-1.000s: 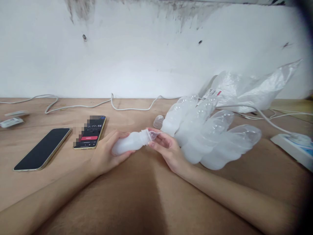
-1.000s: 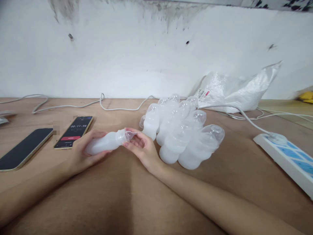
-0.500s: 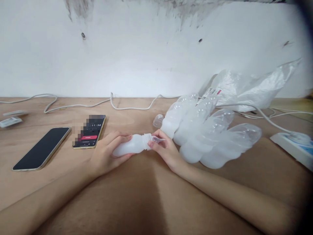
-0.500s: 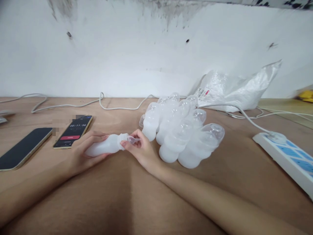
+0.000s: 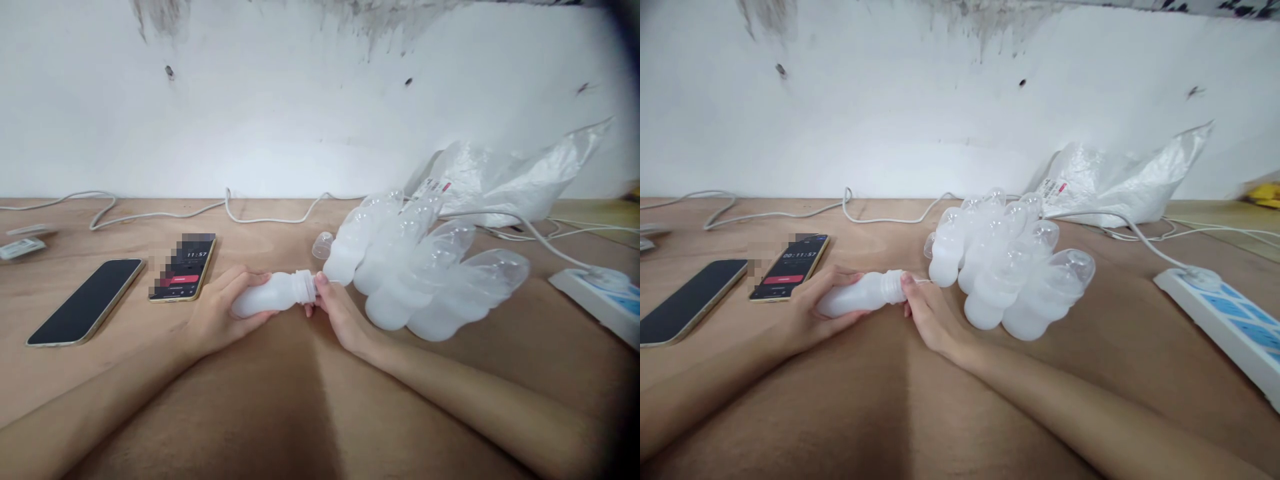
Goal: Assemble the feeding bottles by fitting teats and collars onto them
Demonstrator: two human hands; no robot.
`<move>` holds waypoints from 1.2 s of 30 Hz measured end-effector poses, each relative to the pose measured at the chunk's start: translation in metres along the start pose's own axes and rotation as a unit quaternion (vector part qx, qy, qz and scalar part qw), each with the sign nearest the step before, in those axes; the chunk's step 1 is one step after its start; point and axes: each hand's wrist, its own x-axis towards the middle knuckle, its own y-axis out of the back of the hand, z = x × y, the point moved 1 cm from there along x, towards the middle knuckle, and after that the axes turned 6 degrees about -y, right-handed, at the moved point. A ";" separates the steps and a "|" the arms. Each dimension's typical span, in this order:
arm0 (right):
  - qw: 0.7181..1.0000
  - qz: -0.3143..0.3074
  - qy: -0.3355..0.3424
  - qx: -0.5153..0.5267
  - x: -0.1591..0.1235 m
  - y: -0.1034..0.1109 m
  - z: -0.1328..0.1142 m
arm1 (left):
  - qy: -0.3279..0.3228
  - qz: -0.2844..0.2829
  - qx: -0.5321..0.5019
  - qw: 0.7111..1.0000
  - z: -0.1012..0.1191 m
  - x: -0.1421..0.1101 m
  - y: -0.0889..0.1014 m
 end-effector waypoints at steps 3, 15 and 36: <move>1.000 0.003 0.021 0.015 -0.003 0.001 -0.009 | 0.022 0.003 -0.011 1.000 -0.001 0.000 -0.001; 0.990 -0.014 0.062 0.122 -0.003 0.003 -0.014 | 0.043 0.009 -0.027 0.999 -0.004 0.001 0.000; 0.972 0.019 0.032 0.234 0.001 0.003 -0.016 | 0.164 -0.001 -0.075 0.984 -0.004 0.003 0.002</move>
